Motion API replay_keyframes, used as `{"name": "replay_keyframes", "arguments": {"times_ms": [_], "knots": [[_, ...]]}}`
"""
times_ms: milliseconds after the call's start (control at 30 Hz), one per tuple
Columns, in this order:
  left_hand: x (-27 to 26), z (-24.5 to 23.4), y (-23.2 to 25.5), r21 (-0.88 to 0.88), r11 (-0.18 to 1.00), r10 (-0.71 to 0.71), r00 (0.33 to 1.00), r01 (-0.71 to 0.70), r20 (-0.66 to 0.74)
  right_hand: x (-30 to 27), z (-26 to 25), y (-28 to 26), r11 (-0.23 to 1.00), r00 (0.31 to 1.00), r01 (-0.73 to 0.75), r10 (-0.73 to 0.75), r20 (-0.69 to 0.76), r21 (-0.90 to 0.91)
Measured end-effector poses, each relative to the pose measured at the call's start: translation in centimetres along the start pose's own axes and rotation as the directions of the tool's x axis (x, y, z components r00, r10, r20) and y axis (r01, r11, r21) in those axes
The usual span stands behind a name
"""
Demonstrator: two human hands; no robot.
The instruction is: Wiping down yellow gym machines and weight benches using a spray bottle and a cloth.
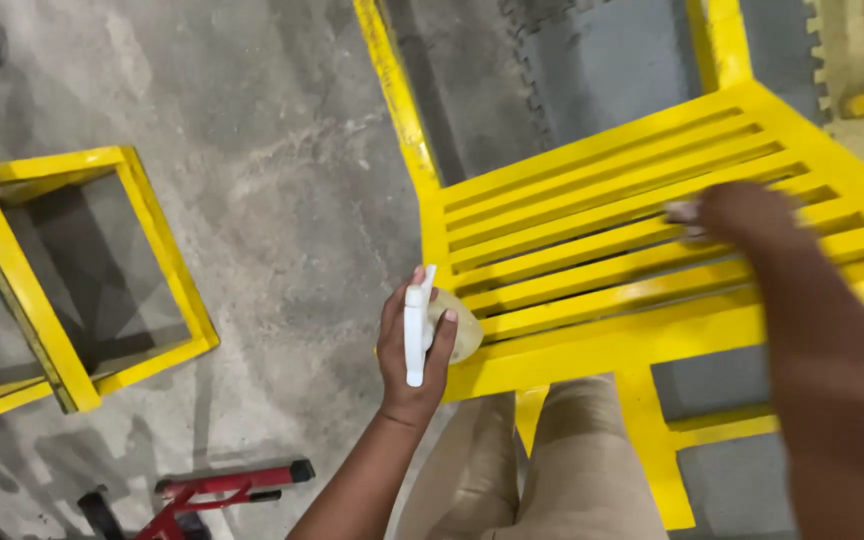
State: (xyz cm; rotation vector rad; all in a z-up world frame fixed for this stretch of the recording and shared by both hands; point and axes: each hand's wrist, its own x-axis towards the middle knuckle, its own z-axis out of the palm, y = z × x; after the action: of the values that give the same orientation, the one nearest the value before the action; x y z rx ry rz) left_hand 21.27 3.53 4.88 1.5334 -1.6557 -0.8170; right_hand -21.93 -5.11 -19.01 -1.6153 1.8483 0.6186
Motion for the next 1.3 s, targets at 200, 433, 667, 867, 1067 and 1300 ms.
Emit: {"name": "replay_keyframes", "arguments": {"times_ms": [200,433,667,867,1067,1300], "knots": [[-1.2,-1.7,-0.6,-0.057,0.997,-0.045,0.999,0.044,-0.018,-5.2,3.3,-2.3,0.970,0.964,0.104,-0.152,-0.218,-0.218],[-1.0,-2.7,0.7,-0.106,0.992,-0.071,0.996,0.064,-0.057,-13.8,4.2,-26.8,0.866,0.839,0.501,-0.486,-0.243,-0.001],[-0.8,-4.6,1.8,-0.024,0.999,0.034,0.999,-0.035,-0.005,-12.6,7.6,-20.2,0.481,0.478,0.868,-0.745,-0.465,0.122],[-2.2,-6.0,0.6,-0.005,0.999,0.034,0.999,-0.034,-0.022,-10.2,5.3,-3.4,0.548,0.896,0.300,-0.442,-0.034,0.781],[-4.1,-6.0,-0.2,0.005,1.000,0.002,1.000,-0.002,-0.027,-18.1,2.5,-12.3,0.939,0.988,0.116,-0.077,-0.131,0.323],[-3.5,-5.0,2.0,-0.005,0.998,0.061,0.997,-0.060,0.039,-23.8,1.9,-30.0,0.924,0.902,0.370,-0.333,-0.274,0.095]]}}
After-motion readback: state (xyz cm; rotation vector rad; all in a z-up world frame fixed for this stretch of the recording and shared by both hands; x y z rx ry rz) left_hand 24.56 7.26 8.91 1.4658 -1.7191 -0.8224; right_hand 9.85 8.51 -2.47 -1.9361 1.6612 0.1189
